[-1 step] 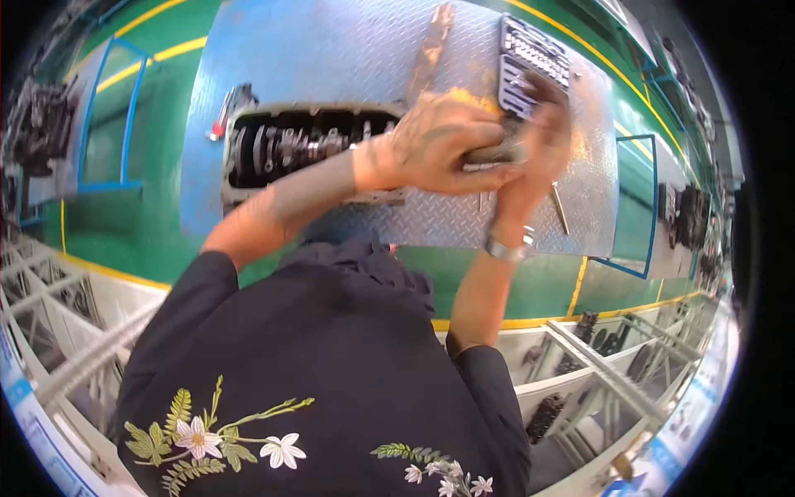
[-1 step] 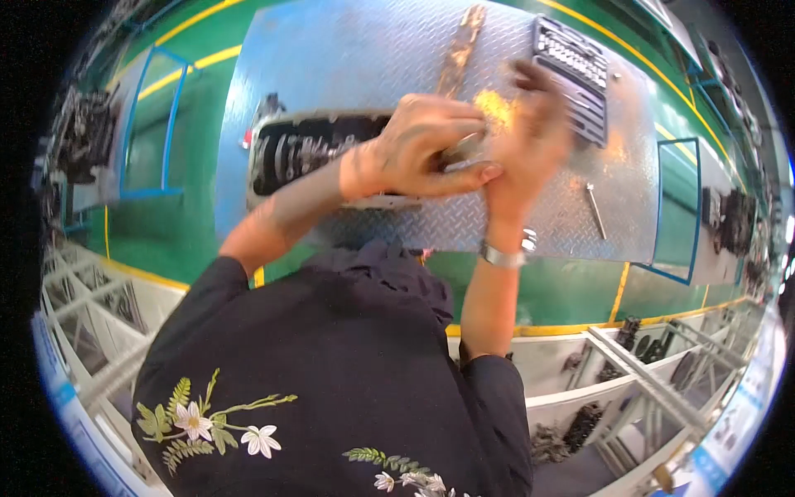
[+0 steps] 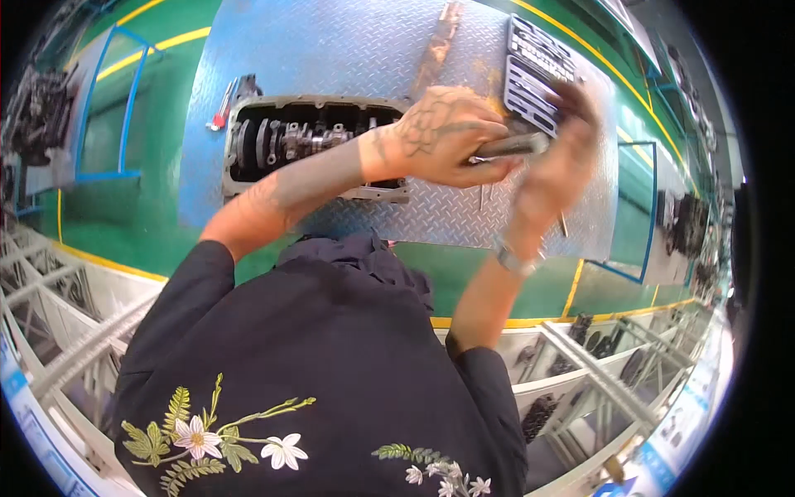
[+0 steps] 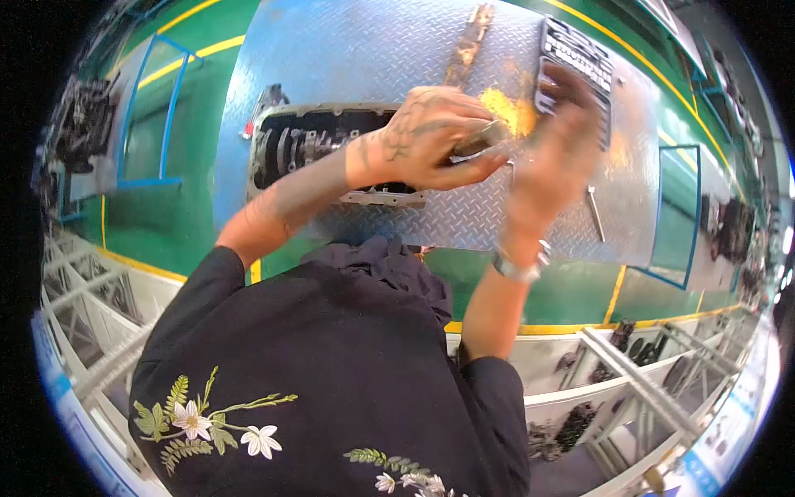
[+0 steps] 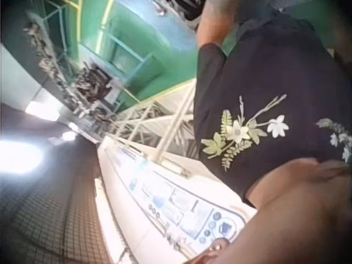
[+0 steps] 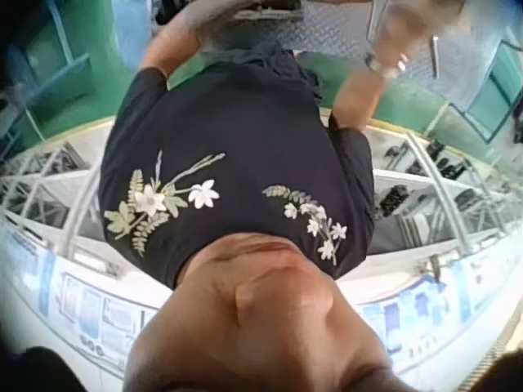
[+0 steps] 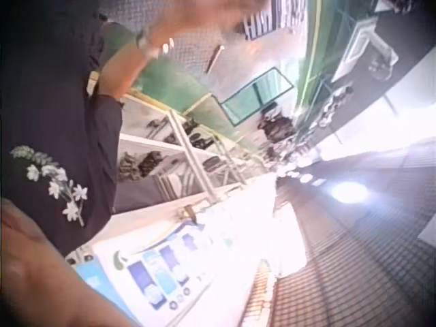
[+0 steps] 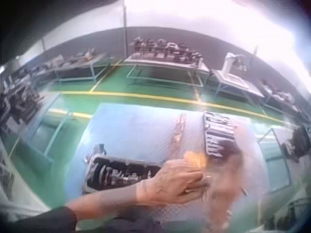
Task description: Manually disassembling parts of an engine block using various hand tools.
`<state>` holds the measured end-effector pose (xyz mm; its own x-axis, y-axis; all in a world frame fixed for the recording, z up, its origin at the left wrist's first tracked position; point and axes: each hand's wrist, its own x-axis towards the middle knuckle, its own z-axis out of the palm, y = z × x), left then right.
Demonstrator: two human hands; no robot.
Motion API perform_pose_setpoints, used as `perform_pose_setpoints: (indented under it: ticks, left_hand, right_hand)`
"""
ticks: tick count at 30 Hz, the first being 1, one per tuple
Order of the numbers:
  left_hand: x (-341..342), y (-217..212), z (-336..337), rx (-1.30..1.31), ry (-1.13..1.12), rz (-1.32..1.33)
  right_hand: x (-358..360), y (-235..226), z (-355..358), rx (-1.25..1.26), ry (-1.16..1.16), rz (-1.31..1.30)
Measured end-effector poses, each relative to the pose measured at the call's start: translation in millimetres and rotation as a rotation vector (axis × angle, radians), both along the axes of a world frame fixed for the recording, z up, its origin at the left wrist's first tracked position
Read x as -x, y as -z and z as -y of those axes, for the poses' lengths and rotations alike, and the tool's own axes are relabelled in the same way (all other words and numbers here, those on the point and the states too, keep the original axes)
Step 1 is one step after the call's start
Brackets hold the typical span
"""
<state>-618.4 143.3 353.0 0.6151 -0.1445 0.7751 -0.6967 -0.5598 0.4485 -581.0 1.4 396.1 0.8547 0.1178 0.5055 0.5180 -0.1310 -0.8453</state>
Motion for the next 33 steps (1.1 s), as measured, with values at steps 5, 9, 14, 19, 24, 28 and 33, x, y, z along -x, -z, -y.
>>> perform_pose_setpoints:
  ticks: [5, 9, 14, 19, 24, 28, 33]
  left_hand:
    - [-15, 3, -37, -0.126, 0.106, -0.243]
    - [-37, 10, -51, -0.138, 0.391, -0.117]
    - [-47, 26, -82, 0.15, 0.813, -0.737]
    - [-21, 49, -71, 0.368, 0.578, -0.724]
    - [-13, 48, -41, 0.436, 0.251, -0.684]
    - [-6, 41, -40, 0.49, 0.114, -0.497]
    - [44, 38, -25, 0.568, -0.179, -0.417]
  right_hand:
    - [38, -52, -26, -0.222, -0.512, -0.014]
    - [38, -60, -50, -0.288, -0.333, -0.298]
    - [42, -67, -50, -0.313, -0.67, -0.544]
    - [50, -74, -38, -0.165, -0.609, -0.547]
    - [32, -76, -31, 0.023, -0.77, -0.458]
    - [2, -75, -22, 0.035, -0.997, -0.395]
    - [-40, -74, -26, 0.171, -1.424, -0.385]
